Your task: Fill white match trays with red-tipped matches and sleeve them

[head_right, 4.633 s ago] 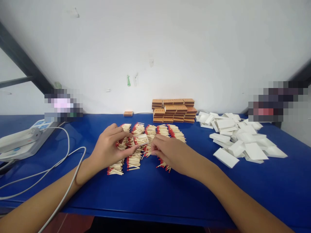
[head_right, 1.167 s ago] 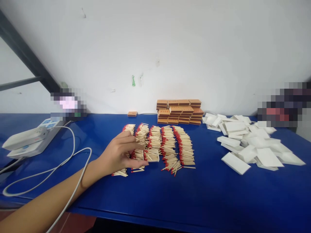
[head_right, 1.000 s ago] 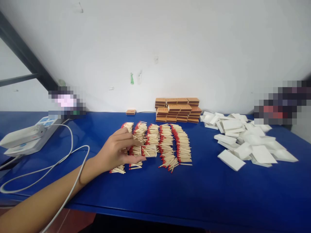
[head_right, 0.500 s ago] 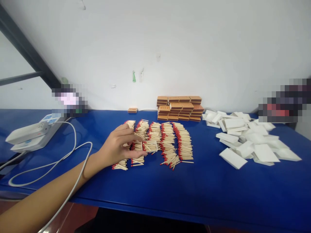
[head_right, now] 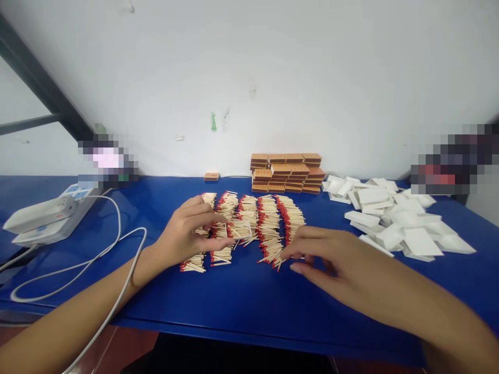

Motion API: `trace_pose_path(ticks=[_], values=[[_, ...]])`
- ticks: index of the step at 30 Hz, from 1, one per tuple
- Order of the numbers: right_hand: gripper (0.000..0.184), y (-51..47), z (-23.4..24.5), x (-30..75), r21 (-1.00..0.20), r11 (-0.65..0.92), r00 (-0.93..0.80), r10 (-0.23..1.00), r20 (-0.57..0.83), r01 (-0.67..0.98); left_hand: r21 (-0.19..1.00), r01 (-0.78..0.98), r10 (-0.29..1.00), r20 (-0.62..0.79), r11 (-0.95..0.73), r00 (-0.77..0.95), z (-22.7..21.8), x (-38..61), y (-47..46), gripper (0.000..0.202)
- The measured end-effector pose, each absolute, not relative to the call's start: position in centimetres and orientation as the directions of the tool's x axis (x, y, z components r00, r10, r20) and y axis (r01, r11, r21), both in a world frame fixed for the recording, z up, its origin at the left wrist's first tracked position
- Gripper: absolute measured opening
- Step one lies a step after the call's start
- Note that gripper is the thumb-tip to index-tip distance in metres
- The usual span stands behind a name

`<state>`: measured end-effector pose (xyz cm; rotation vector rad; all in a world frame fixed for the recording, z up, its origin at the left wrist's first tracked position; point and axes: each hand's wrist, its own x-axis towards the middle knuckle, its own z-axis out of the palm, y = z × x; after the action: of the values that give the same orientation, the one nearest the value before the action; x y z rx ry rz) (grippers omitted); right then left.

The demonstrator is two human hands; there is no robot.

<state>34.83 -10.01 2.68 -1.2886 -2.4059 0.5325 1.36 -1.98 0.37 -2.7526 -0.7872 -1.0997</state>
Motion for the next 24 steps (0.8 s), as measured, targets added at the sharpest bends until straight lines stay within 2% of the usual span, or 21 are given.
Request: trace_pose_path(ticks=[3,7,19,24], values=[[0.025,-8.1,1.5,33.6,-0.555,0.482,-0.586,0.81,-0.012,0.678,0.121,0.477,0.43,0.659,-0.87,0.617,0.4,1.4,-2.0,0.043],[0.03,-8.2,0.2,33.0,-0.585,0.416,-0.539,0.841,-0.042,0.696,0.113,0.469,0.419,0.662,-0.876,0.622,0.5,1.4,-2.1,0.041],[0.033,-8.4,-0.1,33.3,-0.625,0.345,-0.439,0.899,0.004,0.7,0.125,0.46,0.416,0.672,-0.879,0.613,0.5,1.3,-2.2,0.038],[0.032,-8.4,-0.3,34.2,-0.608,0.368,-0.477,0.878,-0.021,0.704,0.127,0.461,0.418,0.672,-0.878,0.612,0.3,1.4,-2.1,0.041]])
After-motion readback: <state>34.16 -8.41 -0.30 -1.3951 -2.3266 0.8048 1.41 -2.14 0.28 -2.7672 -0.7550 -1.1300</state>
